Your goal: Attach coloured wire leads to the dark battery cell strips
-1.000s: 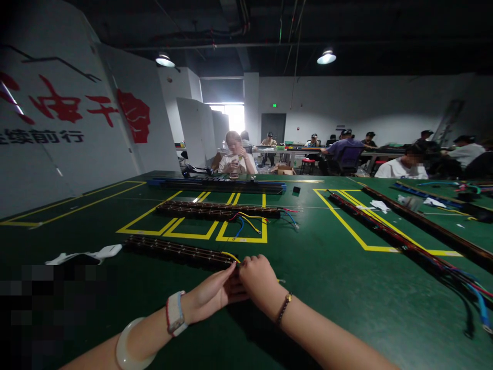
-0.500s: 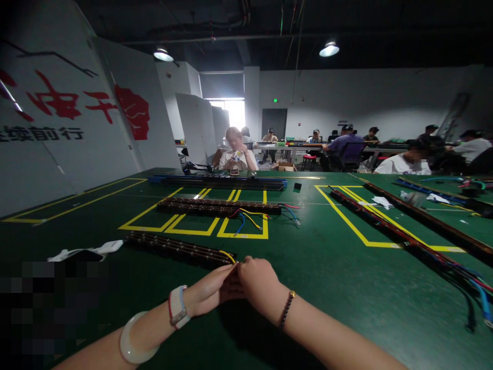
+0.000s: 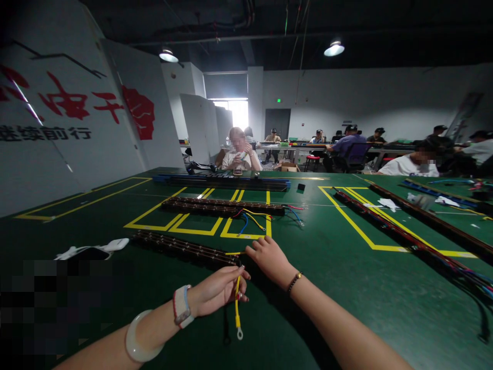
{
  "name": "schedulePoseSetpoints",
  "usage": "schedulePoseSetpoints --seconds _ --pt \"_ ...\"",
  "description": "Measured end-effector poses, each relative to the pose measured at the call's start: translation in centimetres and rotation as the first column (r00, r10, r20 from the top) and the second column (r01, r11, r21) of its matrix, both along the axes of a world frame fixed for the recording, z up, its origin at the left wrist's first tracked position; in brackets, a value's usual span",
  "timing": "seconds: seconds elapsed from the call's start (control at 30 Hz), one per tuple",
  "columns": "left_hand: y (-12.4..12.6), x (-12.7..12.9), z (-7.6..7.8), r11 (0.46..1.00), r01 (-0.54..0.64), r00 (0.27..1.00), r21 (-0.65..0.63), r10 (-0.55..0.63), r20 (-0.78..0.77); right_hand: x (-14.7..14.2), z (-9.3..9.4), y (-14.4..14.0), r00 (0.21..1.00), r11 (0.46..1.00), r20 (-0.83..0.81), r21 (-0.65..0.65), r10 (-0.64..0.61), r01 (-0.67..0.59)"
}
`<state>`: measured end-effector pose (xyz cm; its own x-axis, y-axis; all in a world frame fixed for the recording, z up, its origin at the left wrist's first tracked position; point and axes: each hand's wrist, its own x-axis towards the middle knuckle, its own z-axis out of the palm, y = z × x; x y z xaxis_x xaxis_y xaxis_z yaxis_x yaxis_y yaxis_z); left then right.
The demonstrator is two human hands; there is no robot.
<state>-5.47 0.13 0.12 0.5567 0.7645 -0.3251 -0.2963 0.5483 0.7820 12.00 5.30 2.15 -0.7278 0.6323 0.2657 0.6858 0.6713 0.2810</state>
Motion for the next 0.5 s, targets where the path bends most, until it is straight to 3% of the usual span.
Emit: schedulePoseSetpoints --seconds 0.27,0.5 --pt "0.3 -0.3 0.6 0.995 -0.040 0.999 -0.092 0.037 -0.036 -0.1 -1.5 2.4 1.000 0.993 -0.003 0.113 0.030 -0.030" --pt "0.3 -0.6 0.7 0.994 0.050 0.998 -0.092 -0.052 -0.018 0.9 -2.6 2.6 0.994 0.994 -0.080 0.089 0.078 -0.071"
